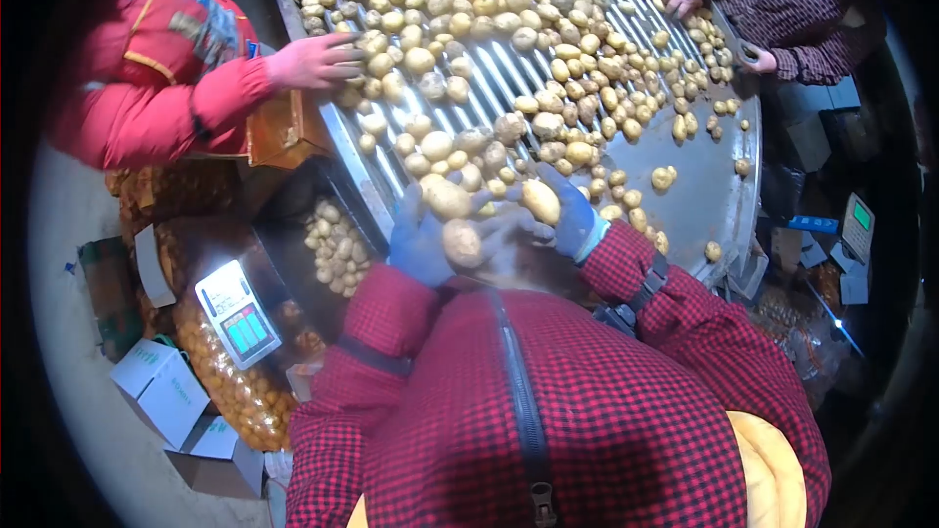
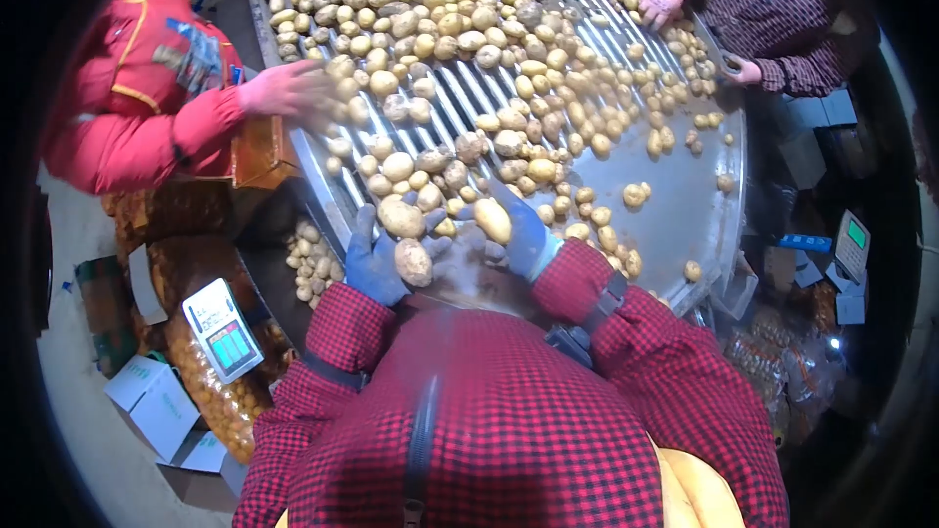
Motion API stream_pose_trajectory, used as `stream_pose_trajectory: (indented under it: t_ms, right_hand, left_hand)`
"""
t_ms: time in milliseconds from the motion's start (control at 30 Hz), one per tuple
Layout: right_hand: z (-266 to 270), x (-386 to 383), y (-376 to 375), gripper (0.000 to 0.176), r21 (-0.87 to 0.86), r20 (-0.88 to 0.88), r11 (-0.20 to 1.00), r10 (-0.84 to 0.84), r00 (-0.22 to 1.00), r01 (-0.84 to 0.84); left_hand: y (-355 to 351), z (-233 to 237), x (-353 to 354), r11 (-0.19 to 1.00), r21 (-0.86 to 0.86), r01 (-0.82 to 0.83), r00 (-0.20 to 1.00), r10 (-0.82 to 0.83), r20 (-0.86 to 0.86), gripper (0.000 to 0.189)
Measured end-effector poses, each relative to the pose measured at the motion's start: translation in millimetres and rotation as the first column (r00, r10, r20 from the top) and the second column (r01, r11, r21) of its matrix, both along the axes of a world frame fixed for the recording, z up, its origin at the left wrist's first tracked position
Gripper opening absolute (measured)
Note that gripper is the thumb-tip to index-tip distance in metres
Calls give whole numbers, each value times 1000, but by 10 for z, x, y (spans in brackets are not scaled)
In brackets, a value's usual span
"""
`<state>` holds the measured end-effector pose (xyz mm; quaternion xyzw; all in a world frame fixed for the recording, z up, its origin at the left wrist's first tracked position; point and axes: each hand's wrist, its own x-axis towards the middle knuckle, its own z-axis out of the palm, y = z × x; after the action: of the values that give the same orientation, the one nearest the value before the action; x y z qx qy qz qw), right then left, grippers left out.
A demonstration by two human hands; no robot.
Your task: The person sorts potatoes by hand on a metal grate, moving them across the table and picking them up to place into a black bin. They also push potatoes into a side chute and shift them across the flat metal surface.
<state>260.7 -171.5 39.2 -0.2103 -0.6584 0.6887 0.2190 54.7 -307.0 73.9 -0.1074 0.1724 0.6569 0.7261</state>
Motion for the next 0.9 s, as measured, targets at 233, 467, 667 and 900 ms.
stream_pose_trajectory:
  t_ms: [233, 467, 667, 900]
  right_hand:
    - [209, -106, 81, 38, -762, 164, 607, -155, 974, 225]
    - [121, 90, 257, 56, -761, 365, 459, -279, 888, 457]
    - [244, 249, 235, 47, -711, 391, 463, -366, 845, 530]
    - [-46, 474, 266, 47, -741, 439, 367, -370, 819, 562]
  left_hand:
    - [-238, -362, -207, 993, -52, 104, 992, -107, -65, 68]
    - [-509, 36, -541, 974, -216, -67, 976, 19, -217, 61]
    - [-561, 45, -1457, 941, -168, -294, 922, 234, -308, 53]
    - [-122, -258, -2898, 761, -90, -642, 648, 477, -594, 60]
